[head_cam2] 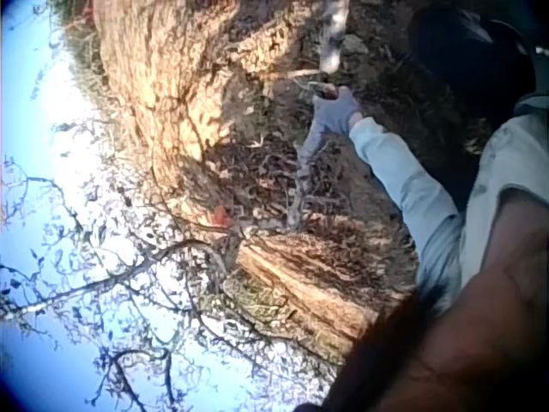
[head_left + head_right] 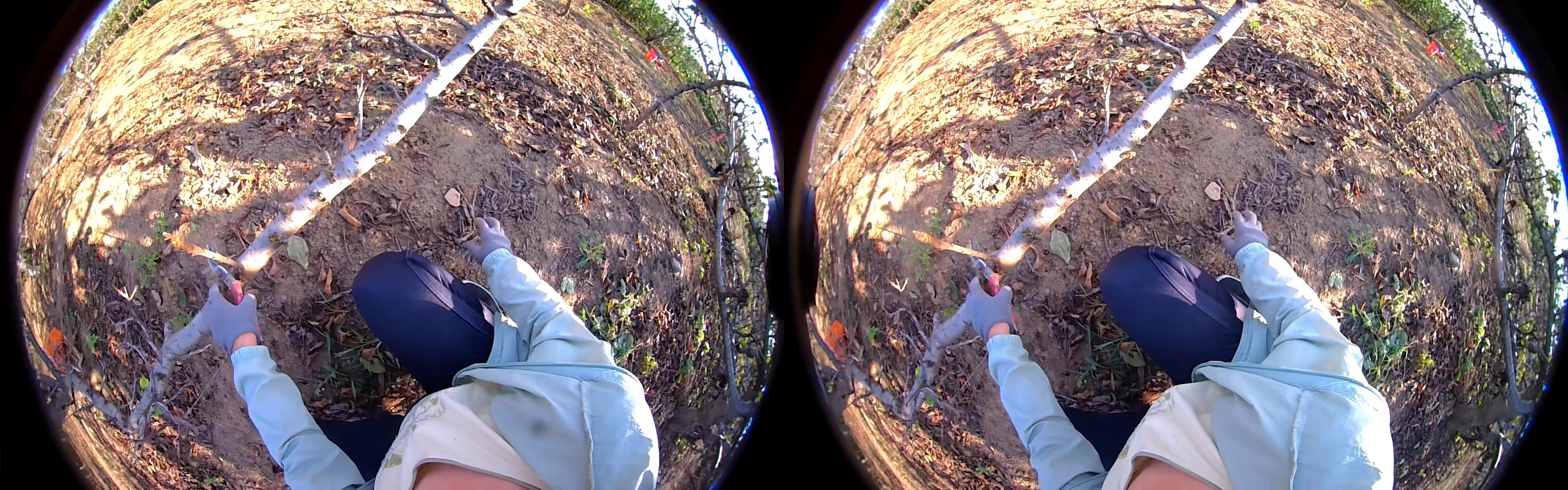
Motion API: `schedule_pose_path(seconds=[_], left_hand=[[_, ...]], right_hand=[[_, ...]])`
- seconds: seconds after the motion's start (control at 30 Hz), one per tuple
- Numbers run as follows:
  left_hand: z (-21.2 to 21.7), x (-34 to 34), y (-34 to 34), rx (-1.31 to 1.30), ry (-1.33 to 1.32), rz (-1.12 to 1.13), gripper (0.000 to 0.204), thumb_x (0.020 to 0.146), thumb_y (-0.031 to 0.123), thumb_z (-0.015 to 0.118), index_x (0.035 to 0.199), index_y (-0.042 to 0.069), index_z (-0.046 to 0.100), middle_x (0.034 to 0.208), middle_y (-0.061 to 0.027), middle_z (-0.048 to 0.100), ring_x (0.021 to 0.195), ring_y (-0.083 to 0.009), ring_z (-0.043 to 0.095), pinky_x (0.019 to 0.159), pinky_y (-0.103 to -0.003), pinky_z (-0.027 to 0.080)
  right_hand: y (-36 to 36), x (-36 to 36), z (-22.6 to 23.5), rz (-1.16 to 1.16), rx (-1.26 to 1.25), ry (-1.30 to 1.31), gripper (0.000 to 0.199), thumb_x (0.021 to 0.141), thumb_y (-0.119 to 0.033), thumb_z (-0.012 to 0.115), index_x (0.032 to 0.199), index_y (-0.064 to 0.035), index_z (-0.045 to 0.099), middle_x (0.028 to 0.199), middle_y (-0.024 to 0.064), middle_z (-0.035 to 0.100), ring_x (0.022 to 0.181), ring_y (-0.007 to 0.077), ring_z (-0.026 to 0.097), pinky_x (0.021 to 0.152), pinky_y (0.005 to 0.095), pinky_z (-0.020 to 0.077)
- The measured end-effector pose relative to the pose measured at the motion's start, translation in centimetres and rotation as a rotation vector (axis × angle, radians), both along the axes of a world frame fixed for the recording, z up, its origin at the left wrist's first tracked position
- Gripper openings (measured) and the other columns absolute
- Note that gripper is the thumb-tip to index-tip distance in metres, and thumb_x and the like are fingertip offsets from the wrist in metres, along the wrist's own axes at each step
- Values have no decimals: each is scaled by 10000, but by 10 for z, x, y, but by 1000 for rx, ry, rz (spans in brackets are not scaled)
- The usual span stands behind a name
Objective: The person uses pruning shears to cut small branches off a fruit tree while kneeling and then while standing.
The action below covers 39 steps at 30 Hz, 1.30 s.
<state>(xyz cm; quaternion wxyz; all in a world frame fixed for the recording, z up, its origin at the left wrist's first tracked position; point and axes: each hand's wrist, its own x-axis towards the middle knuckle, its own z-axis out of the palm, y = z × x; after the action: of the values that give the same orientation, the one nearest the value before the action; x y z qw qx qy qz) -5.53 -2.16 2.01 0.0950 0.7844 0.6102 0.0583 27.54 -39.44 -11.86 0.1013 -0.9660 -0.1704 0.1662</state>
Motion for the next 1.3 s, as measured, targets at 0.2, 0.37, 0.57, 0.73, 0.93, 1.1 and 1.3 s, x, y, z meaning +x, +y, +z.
schedule_pose_path(seconds=[0.2,0.37,0.57,0.73,0.93,1.1,1.3], left_hand=[[8,6,-12,8,68,16,679,671,279,720,1275,68,493,1162,-162,568,1059,-330,573,878,-428,472],[-4,-5,-8,46,83,-3,670,642,243,717,1253,66,506,1166,-155,578,1072,-326,576,880,-423,474],[6,16,-11,24,70,53,610,620,215,725,1185,90,534,1077,-176,603,1020,-355,588,856,-433,476],[3,24,-13,25,163,36,595,626,193,713,1173,87,504,1058,-178,592,987,-366,586,835,-455,474],[-10,21,-8,59,226,97,591,622,175,717,1164,92,498,1041,-162,594,965,-364,593,799,-456,486],[-6,33,-8,-6,201,80,561,676,237,742,1169,67,536,1093,-136,594,1021,-329,589,847,-434,481],[-26,23,9,31,250,113,693,674,249,754,1295,78,499,1195,-169,581,1090,-338,577,905,-427,466]], right_hand=[[-114,-32,-73,-94,-367,292,913,669,-473,735,1397,-70,361,1443,227,313,1261,414,437,1039,445,398],[-97,-39,-54,-69,-461,332,967,650,-475,770,1391,-24,342,1392,239,349,1214,411,475,1007,434,427],[-91,-37,-54,-61,-491,319,876,676,-407,771,1359,-32,372,1372,229,359,1227,421,463,984,448,444],[-108,-23,-42,-47,-524,393,731,687,-329,748,1323,-115,460,1446,134,297,1323,349,375,1051,455,383],[-103,-14,-70,-178,-520,523,458,794,-382,677,1122,-63,662,1139,197,642,1091,344,607,956,431,476],[-94,-12,-46,-221,-534,557,498,818,-443,658,1110,-40,658,1136,191,646,1074,355,613,924,453,491],[-100,-9,-62,-181,-551,609,494,815,-437,671,1107,-39,659,1142,187,644,1079,350,611,920,453,490]])
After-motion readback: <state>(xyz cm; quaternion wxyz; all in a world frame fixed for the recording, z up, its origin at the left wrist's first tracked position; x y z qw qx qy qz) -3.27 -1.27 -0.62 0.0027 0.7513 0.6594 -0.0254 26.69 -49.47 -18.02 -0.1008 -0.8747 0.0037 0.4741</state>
